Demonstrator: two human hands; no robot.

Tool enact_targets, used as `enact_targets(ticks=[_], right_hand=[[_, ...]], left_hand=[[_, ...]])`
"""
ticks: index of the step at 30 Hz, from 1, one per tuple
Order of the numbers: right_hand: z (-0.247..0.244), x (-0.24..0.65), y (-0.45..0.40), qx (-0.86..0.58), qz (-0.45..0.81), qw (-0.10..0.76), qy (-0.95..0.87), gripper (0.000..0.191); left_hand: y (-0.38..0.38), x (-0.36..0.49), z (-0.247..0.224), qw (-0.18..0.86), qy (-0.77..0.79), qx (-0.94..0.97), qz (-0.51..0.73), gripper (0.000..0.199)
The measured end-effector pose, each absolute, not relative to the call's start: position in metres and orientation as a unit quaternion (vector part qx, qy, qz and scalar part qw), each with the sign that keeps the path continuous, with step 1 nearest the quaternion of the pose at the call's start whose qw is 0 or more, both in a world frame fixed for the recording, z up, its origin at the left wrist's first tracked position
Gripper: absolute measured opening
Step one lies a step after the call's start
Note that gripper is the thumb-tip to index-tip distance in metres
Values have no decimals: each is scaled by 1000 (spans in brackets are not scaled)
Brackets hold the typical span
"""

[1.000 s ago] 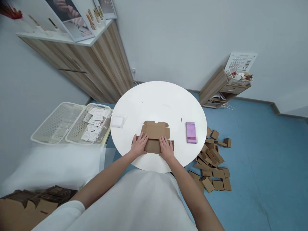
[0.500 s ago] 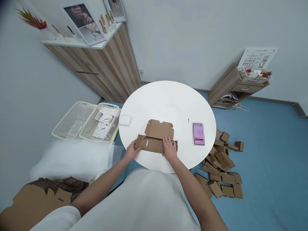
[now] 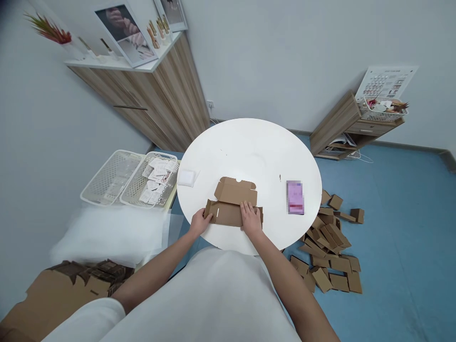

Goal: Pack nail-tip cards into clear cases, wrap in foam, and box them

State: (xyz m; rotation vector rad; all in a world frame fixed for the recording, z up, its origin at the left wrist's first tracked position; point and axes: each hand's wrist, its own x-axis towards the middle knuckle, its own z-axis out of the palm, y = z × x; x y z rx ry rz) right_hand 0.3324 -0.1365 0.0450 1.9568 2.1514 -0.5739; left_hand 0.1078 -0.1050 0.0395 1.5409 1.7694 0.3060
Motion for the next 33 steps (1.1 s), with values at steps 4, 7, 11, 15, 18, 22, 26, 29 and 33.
enact_targets(ticks=[4,7,11,15,18,22,26,29,33], right_hand=[[45,332,-135,655,-187,97,726,104],[44,331,-135,655,-185,99,726,104],[43,327,-136,652,-190,95,728,102],[43,324,-136,653,-196,88,726,102],[42,324,-136,655,-197,83,725,104],[36,326,-137,651,-208,75,726,108],[34,330,-137,637,-223,76,734,114],[38,333,-136,628,-234,92,736,119],[45,336,-135,617,-258,105,736,123]], left_hand=[[-107,107,40,367,686,615,128,16],[-110,107,39,373,677,619,138,16],[-114,115,41,395,644,639,144,18],[-115,121,46,414,660,608,151,33],[-117,122,48,432,647,608,161,47],[-116,122,44,444,636,610,160,40],[-111,124,38,433,656,606,121,31],[-107,124,37,431,658,610,95,27],[-102,123,38,415,671,612,62,23]])
